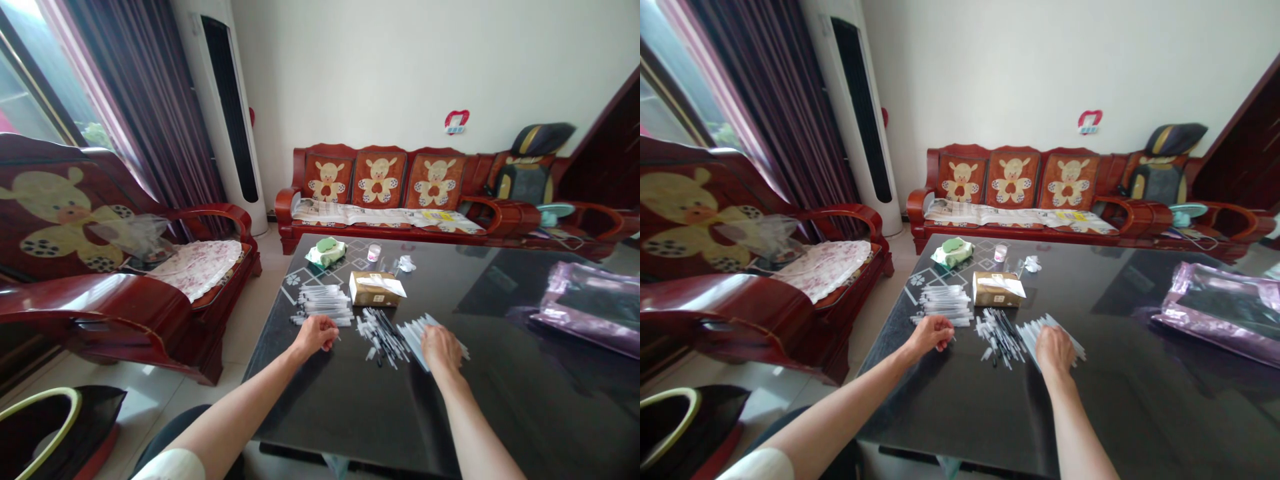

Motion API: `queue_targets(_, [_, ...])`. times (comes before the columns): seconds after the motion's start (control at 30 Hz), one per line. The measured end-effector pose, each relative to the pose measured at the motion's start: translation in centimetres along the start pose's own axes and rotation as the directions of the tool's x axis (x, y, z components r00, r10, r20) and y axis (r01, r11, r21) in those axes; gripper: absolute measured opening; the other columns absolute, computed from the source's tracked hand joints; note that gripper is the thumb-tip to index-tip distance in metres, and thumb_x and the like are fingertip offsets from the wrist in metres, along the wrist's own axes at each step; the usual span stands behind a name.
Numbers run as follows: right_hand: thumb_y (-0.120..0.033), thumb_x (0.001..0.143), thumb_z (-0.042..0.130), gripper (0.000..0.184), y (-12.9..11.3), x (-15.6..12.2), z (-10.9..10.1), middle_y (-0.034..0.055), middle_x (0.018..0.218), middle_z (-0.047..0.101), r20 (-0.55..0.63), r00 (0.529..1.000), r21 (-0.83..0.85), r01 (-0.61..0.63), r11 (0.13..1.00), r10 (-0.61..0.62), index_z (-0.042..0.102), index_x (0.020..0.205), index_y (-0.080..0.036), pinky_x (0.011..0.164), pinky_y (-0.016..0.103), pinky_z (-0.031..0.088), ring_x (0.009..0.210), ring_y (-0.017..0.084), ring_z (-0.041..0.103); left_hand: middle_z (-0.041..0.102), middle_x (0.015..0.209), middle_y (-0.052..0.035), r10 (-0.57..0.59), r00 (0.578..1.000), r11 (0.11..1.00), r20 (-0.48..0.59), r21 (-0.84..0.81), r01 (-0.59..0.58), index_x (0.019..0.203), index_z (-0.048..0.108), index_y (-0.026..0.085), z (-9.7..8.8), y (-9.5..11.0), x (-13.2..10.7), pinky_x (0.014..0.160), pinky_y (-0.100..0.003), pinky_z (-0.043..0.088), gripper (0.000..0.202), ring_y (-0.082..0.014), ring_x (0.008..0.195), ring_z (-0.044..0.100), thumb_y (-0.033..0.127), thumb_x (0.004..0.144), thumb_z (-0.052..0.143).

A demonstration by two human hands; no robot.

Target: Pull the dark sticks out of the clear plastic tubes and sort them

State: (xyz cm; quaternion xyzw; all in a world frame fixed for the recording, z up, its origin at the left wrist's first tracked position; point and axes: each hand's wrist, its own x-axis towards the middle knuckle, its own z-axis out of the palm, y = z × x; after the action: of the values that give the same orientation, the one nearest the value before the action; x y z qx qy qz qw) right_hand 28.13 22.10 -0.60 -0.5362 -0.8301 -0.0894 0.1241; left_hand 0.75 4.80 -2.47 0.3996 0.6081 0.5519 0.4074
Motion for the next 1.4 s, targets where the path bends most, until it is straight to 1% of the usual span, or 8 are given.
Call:
queue_targets(0.2, [-0.025, 0.084, 0.049, 0.021, -2.3, -0.3, -0.9, 0.0119, 0.086, 0.066, -0.107, 0.993, 0.096, 0.062, 0.993, -0.052, 0.067, 0.089, -0.016, 0.067, 0.030, 0.038, 0.077, 0.022, 0.059, 0.059, 0.051, 0.0011, -0.064, 0.997, 0.993, -0.045, 0.097, 0.068, 0.074, 0.059, 0.013, 0.9, 0.2, -0.1, 0.036, -0.018, 0.041, 0.018, -0.0089, 0.037, 0.052, 0.029, 0.070, 0.067])
queue_targets(0.43, [-0.026, 0.087, 0.044, 0.023, -4.2, -0.8, -1.6, 0.0078, 0.083, 0.068, -0.145, 0.988, 0.239, 0.094, 0.967, -0.060, 0.065, 0.084, -0.018, 0.062, 0.027, 0.033, 0.071, 0.018, 0.059, 0.057, 0.047, 0.0022, -0.072, 0.997, 0.983, -0.041, 0.164, 0.078, 0.070, 0.060, 0.013, 3.7, -0.4, 0.7, 0.037, -0.018, 0.042, 0.009, -0.0090, 0.036, 0.052, 0.022, 0.070, 0.064])
queue_targets(0.6, [-0.027, 0.088, 0.044, 0.022, -4.5, -1.1, -1.4, 0.0074, 0.080, 0.068, -0.126, 0.988, 0.229, 0.117, 0.966, -0.089, 0.064, 0.082, -0.018, 0.061, 0.027, 0.032, 0.070, 0.018, 0.059, 0.061, 0.053, 0.0026, 0.009, 0.999, 0.995, -0.042, 0.097, -0.005, 0.090, 0.062, 0.015, 5.9, -0.8, 1.3, 0.044, -0.020, 0.045, 0.022, -0.0107, 0.042, 0.056, 0.013, 0.068, 0.062])
queue_targets(0.7, [-0.026, 0.087, 0.045, 0.023, -4.7, -1.2, -1.7, 0.0080, 0.078, 0.069, -0.104, 0.991, 0.261, 0.111, 0.959, -0.086, 0.065, 0.081, -0.019, 0.059, 0.027, 0.031, 0.066, 0.018, 0.059, 0.063, 0.060, 0.0019, 0.096, 0.995, 0.979, -0.038, 0.183, -0.088, 0.096, 0.062, 0.017, 5.0, 0.0, 1.3, 0.051, -0.022, 0.046, 0.030, -0.0122, 0.049, 0.058, 0.010, 0.067, 0.058])
queue_targets(0.87, [-0.026, 0.088, 0.044, 0.025, -5.6, -1.6, -2.3, 0.0075, 0.073, 0.070, -0.024, 0.994, 0.347, 0.110, 0.931, -0.109, 0.066, 0.077, -0.020, 0.057, 0.027, 0.029, 0.064, 0.018, 0.060, 0.066, 0.078, -0.0060, 0.275, 0.961, 0.705, -0.024, 0.685, -0.184, 0.087, 0.068, 0.018, -0.1, 2.0, 0.1, 0.073, -0.030, 0.046, 0.023, -0.0202, 0.074, 0.062, 0.008, 0.070, 0.057])
queue_targets(0.97, [-0.028, 0.088, 0.044, 0.026, -6.4, -2.1, -2.3, 0.0073, 0.074, 0.071, 0.011, 0.992, 0.366, 0.112, 0.924, -0.124, 0.066, 0.079, -0.021, 0.056, 0.027, 0.029, 0.065, 0.018, 0.062, 0.065, 0.093, -0.0091, 0.259, 0.965, 0.510, 0.036, 0.843, -0.168, 0.091, 0.067, 0.019, -2.3, 2.7, -1.1, 0.082, -0.031, 0.043, 0.021, -0.0225, 0.090, 0.060, 0.011, 0.078, 0.052])
queue_targets(1.17, [-0.029, 0.090, 0.041, 0.028, -7.9, -3.2, -1.7, 0.0057, 0.076, 0.071, 0.039, 0.978, 0.380, 0.174, 0.909, -0.203, 0.066, 0.080, -0.021, 0.058, 0.026, 0.031, 0.069, 0.018, 0.064, 0.061, 0.094, -0.0101, 0.223, 0.964, 0.244, 0.143, 0.949, -0.197, 0.088, 0.062, 0.018, -1.8, 2.4, -1.8, 0.080, -0.031, 0.042, 0.023, -0.0225, 0.093, 0.055, 0.012, 0.087, 0.040])
queue_targets(1.4, [-0.028, 0.090, 0.040, 0.028, -8.5, -3.6, -1.6, 0.0040, 0.077, 0.071, 0.037, 0.968, 0.383, 0.216, 0.898, -0.248, 0.064, 0.078, -0.021, 0.060, 0.026, 0.033, 0.071, 0.018, 0.064, 0.058, 0.096, -0.0079, 0.162, 0.977, 0.159, 0.141, 0.973, -0.167, 0.091, 0.059, 0.018, -1.2, 2.4, -0.7, 0.080, -0.030, 0.043, 0.024, -0.0205, 0.094, 0.054, 0.015, 0.091, 0.035])
